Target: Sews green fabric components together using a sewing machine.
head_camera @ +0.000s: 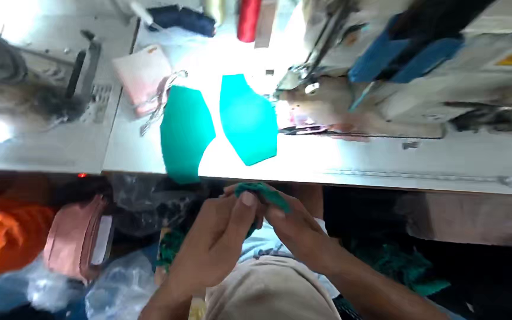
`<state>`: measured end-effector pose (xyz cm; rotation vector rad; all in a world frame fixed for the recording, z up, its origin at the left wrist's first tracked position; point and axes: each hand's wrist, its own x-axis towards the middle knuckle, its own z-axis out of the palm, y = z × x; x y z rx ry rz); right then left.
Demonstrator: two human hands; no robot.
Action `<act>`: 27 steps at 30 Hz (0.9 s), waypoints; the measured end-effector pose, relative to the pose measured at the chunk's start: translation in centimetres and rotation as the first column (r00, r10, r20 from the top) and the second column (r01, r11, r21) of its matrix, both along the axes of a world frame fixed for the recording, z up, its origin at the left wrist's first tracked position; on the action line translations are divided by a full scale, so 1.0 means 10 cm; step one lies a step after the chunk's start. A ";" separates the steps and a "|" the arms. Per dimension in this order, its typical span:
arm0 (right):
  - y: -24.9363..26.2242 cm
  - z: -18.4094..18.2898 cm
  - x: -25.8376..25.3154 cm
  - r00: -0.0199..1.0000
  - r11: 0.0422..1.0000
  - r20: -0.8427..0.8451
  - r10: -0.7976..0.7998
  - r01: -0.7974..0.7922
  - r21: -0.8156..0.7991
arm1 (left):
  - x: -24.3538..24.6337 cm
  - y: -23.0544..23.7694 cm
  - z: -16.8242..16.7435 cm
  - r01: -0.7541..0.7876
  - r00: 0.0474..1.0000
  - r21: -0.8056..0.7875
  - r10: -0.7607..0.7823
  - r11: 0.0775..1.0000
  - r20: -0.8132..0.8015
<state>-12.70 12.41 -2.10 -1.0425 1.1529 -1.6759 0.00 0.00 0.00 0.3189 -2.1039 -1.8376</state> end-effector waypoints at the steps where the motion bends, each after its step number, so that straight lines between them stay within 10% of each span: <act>1: 0.07 -0.04 -0.11 0.998 0.999 0.049 -0.048 0.047 0.012 | -0.14 0.03 -0.07 0.050 0.999 0.019 -0.051 0.999 0.017; 7: 0.18 -0.21 -0.37 0.920 0.927 0.115 -0.375 0.369 0.072 | -0.63 0.15 -0.34 0.212 0.964 0.077 -0.221 0.974 0.145; 12: 0.08 -0.21 -0.53 0.908 0.906 0.041 -0.417 0.412 0.092 | -0.72 0.00 -0.38 -0.189 0.950 -0.556 0.295 0.809 0.107; 19: 0.06 -0.10 -0.66 0.968 0.963 -0.222 -0.116 0.164 0.212 | -0.83 -0.27 -0.20 -0.027 0.995 -0.148 0.012 0.989 -0.099; 27: 0.28 0.09 -0.76 0.869 0.894 -0.289 -0.401 0.440 0.085 | -1.10 -0.20 -0.12 -0.026 0.966 -0.164 -0.018 0.986 -0.259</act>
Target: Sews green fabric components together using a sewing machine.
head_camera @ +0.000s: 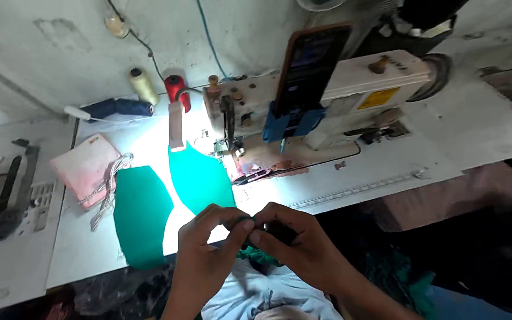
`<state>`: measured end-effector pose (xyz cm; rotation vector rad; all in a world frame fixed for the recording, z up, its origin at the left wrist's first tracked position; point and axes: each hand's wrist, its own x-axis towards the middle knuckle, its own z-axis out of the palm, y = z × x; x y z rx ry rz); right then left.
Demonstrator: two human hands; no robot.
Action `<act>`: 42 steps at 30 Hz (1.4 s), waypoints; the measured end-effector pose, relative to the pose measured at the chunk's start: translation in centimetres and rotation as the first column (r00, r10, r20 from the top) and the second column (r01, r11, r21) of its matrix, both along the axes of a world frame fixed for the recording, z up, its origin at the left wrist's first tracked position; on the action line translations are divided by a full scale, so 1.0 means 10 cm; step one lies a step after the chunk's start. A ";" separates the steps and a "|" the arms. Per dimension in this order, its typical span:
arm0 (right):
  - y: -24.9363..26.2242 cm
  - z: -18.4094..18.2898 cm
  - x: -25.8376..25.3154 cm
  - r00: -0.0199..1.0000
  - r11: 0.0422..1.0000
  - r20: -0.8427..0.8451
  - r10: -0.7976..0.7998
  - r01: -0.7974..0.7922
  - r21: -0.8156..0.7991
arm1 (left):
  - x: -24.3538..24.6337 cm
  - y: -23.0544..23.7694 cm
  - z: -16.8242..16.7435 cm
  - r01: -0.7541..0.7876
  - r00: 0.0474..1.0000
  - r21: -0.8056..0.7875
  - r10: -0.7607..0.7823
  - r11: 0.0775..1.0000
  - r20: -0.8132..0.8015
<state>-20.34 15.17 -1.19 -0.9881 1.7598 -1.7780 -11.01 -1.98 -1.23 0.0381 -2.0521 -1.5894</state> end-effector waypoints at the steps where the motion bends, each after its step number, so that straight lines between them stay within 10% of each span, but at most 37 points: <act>1: 0.01 0.00 -0.03 1.000 1.000 0.007 -0.017 0.017 -0.003 | -0.05 -0.01 0.00 0.016 1.000 -0.019 -0.016 1.000 -0.001; 5: 0.11 0.00 -0.18 0.981 0.994 0.159 -0.110 0.110 0.007 | -0.51 -0.26 -0.26 -0.089 0.992 -0.352 0.116 0.932 0.056; 11: 0.51 -0.20 -0.20 0.970 0.993 0.242 -0.011 -0.018 0.118 | -0.61 -0.62 -1.23 0.021 0.890 -0.829 0.367 0.559 0.271; 19: 0.15 -0.88 0.11 0.996 0.832 -0.068 0.060 -0.012 0.554 | -0.21 -0.41 -1.05 0.021 0.890 -0.738 0.324 0.674 0.321; 24: 0.02 -0.89 0.30 0.964 0.772 0.255 0.078 -0.220 0.596 | -0.25 -0.36 -0.92 0.122 0.854 -0.650 0.254 0.750 0.453; 29: -0.14 -1.01 0.48 0.916 0.882 0.382 -0.119 -0.079 0.464 | -0.34 -0.32 -0.88 0.188 0.767 -0.651 0.304 0.736 0.565; 42: -0.34 -1.07 0.57 0.892 0.926 -0.449 -0.051 0.211 0.314 | -0.52 -0.37 -0.79 0.234 0.680 -0.653 0.359 0.720 0.640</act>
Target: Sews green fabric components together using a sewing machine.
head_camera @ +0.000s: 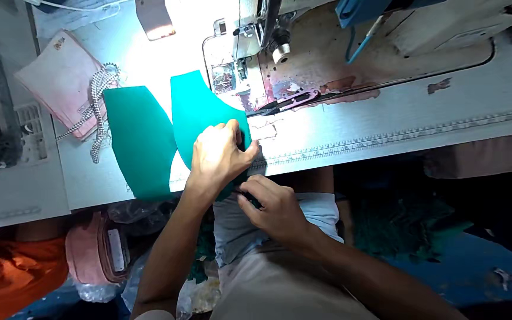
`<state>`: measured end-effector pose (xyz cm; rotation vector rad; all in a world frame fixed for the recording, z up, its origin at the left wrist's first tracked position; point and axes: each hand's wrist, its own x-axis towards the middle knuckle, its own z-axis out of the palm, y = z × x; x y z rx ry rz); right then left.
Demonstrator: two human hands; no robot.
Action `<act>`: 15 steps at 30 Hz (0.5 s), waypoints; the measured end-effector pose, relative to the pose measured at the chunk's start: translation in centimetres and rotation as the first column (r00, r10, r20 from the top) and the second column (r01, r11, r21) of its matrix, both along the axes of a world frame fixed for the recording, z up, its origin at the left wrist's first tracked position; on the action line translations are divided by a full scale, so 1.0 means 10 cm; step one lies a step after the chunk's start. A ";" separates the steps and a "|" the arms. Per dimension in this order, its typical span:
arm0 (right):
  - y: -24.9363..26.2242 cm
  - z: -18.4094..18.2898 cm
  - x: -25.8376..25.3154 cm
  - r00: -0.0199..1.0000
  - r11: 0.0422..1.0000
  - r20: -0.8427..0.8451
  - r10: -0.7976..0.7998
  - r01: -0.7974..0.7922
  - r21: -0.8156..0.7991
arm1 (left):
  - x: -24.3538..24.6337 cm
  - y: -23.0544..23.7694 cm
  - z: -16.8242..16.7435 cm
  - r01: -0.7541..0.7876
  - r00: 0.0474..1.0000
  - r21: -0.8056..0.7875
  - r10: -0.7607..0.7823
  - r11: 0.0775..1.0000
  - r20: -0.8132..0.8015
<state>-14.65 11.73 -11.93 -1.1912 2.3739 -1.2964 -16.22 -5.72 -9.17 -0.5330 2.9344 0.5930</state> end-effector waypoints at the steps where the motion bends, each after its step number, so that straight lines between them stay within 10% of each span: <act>1: -0.01 0.00 0.01 1.000 1.000 -0.021 0.012 -0.012 0.005 | -0.01 0.00 0.02 -0.013 1.000 0.008 0.013 1.000 0.021; 15: 0.03 -0.03 -0.03 0.987 1.000 0.160 0.011 -0.013 0.012 | 0.11 -0.33 -0.01 -0.114 0.974 0.496 0.195 0.861 -0.115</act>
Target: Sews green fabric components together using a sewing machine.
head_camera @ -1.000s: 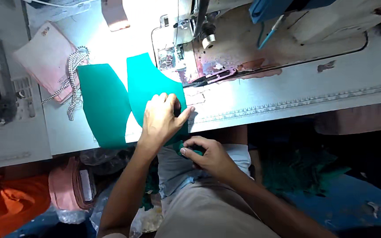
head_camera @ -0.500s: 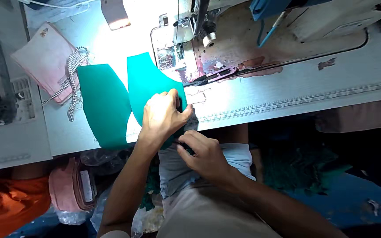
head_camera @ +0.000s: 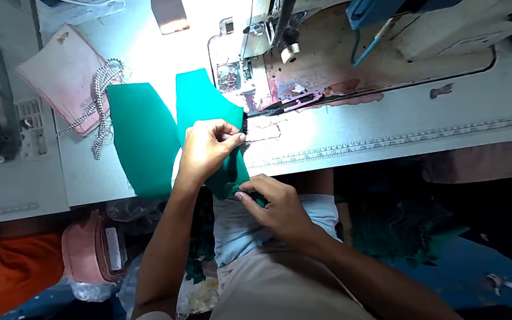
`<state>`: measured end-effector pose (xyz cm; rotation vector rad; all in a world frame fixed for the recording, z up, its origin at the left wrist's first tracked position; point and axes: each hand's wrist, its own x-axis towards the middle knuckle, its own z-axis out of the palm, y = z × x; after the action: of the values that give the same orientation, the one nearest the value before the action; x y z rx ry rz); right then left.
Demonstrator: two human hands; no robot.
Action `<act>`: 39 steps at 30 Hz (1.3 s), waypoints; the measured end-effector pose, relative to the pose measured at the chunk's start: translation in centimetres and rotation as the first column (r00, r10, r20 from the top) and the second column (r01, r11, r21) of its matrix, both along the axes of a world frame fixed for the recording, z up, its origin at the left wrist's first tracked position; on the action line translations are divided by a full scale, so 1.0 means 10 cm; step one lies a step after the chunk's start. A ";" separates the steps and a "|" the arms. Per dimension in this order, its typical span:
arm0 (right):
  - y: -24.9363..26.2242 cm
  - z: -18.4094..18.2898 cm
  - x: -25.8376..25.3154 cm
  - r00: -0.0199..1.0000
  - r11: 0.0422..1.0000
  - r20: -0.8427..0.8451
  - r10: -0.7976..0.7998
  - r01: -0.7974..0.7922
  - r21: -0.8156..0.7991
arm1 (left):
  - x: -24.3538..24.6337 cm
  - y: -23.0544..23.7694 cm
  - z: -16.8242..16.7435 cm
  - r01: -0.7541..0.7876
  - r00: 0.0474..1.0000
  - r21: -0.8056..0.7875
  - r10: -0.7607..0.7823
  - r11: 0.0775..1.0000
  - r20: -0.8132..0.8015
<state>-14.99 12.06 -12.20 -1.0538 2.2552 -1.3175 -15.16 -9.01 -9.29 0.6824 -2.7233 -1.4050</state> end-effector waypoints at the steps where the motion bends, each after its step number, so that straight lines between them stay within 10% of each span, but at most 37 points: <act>1: 0.01 0.00 -0.01 1.000 1.000 0.011 -0.007 0.007 0.006 | 0.00 0.00 -0.01 -0.013 1.000 0.013 0.013 1.000 -0.013; 11: 0.05 0.02 -0.03 0.979 0.997 0.192 -0.070 0.064 0.037 | 0.05 -0.16 0.00 0.136 0.989 0.336 -0.107 0.932 -0.104; 25: 0.23 0.09 -0.07 0.955 0.981 0.289 0.071 -0.120 0.155 | 0.08 -0.23 -0.05 0.244 0.968 0.330 -0.207 0.912 -0.142; 34: 0.14 0.41 -0.26 0.982 0.987 0.113 0.152 -0.145 -0.062 | 0.06 -0.17 -0.06 0.174 0.978 0.364 -0.118 0.915 -0.170; 39: 0.02 0.25 -0.35 0.989 0.995 0.110 0.103 -0.103 -0.005 | 0.23 -0.23 0.06 0.072 0.960 0.160 -0.025 0.985 -0.280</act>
<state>-18.46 12.24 -9.66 -1.0557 2.0918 -1.2994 -12.85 -11.32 -8.69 0.3871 -2.4424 -1.6175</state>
